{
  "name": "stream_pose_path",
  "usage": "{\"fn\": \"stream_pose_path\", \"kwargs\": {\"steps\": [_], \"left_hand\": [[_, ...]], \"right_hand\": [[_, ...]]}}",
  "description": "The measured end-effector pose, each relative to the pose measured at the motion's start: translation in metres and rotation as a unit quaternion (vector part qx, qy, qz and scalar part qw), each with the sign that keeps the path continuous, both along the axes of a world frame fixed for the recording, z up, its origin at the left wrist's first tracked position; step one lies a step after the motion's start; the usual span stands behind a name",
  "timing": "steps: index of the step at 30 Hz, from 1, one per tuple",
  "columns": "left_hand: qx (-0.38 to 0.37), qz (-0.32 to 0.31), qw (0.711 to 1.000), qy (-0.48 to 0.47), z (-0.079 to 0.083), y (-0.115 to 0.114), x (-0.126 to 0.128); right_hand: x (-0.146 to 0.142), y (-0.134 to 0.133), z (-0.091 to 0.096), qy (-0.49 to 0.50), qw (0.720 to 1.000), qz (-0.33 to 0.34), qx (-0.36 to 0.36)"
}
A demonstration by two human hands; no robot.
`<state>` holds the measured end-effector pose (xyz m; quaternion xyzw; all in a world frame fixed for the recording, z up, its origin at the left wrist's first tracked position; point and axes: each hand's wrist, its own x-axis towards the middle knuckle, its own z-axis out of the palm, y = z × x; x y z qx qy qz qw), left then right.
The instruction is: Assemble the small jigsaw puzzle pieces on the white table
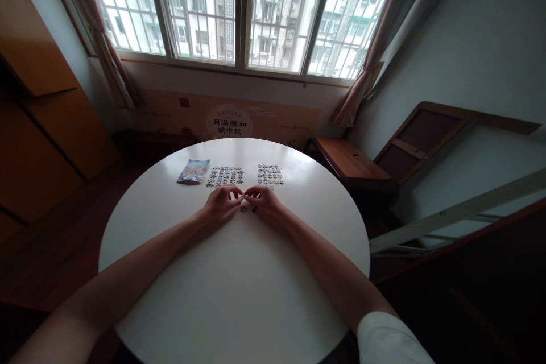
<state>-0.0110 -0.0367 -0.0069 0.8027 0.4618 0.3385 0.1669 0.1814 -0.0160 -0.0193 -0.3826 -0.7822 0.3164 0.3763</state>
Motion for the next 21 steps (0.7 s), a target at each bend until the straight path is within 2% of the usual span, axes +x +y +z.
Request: {"fn": "stream_pose_path", "kwargs": {"steps": [7, 21], "left_hand": [[0.001, -0.004, 1.000, -0.008, -0.0018, 0.0013, -0.0007], [-0.015, -0.056, 0.998, -0.025, -0.0069, 0.0078, -0.0041]], "right_hand": [[-0.0009, -0.0039, 0.0027, 0.001, 1.000, -0.009, 0.018], [0.0008, -0.0096, 0.0065, -0.008, 0.999, 0.009, 0.041]]}}
